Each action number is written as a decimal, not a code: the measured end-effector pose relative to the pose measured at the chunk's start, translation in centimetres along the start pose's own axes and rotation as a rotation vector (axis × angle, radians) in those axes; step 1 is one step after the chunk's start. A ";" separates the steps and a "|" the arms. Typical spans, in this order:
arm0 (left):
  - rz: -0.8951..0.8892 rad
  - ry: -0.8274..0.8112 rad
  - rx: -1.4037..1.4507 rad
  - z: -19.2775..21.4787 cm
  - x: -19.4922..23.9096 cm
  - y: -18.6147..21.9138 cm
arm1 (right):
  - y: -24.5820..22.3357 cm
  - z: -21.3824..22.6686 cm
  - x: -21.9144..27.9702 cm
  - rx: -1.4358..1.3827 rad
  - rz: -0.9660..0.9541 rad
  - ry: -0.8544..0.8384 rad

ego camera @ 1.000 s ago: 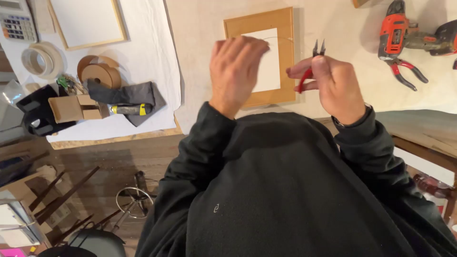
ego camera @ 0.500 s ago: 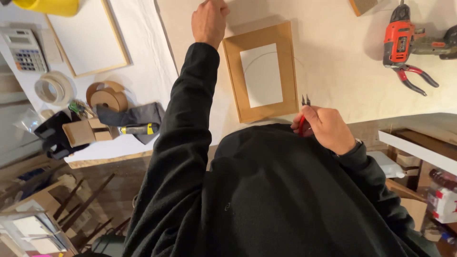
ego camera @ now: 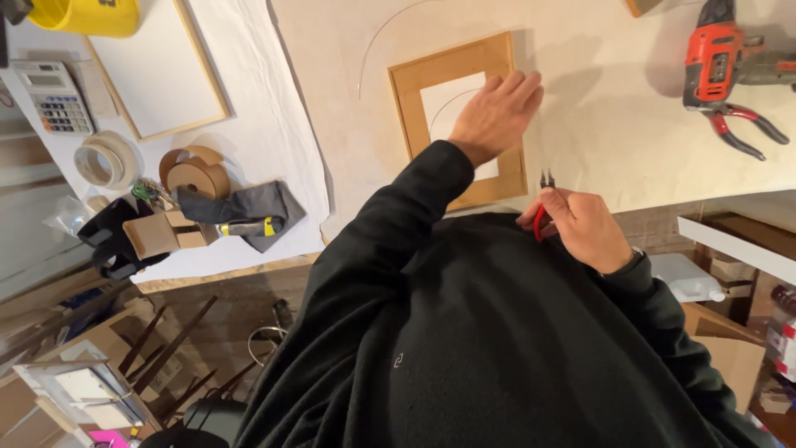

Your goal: The person is using pliers to secure a metal hanging wire to the back of a picture frame.

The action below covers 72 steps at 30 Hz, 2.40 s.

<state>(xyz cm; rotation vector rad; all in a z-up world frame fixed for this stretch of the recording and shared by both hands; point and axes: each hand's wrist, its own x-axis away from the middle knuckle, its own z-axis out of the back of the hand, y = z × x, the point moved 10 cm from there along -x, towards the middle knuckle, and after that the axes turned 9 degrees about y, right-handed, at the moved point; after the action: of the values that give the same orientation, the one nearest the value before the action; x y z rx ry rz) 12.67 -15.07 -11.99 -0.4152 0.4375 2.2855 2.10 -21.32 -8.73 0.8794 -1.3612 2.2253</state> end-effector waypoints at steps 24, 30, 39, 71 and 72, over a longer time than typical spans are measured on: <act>0.848 0.376 1.235 18.0 1.3 -2.4 | 0.9 5.2 2.6 -0.417 0.052 0.017; 0.928 0.645 0.969 22.6 4.2 0.7 | -10.4 2.8 7.6 0.197 0.646 0.183; 0.763 0.744 0.570 27.1 6.1 4.4 | -14.4 -0.4 11.7 0.338 0.945 0.243; 0.490 0.766 0.345 29.4 9.5 6.4 | -13.6 -3.3 14.4 0.560 1.049 0.333; 0.479 0.759 0.346 29.4 9.4 6.5 | -13.6 -3.3 14.4 0.568 1.048 0.342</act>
<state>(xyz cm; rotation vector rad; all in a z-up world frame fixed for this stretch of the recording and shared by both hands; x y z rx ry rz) -3.07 -0.80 11.38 -1.0924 1.4131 2.3506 -1.14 -12.16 8.85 -0.2193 -1.1429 3.4297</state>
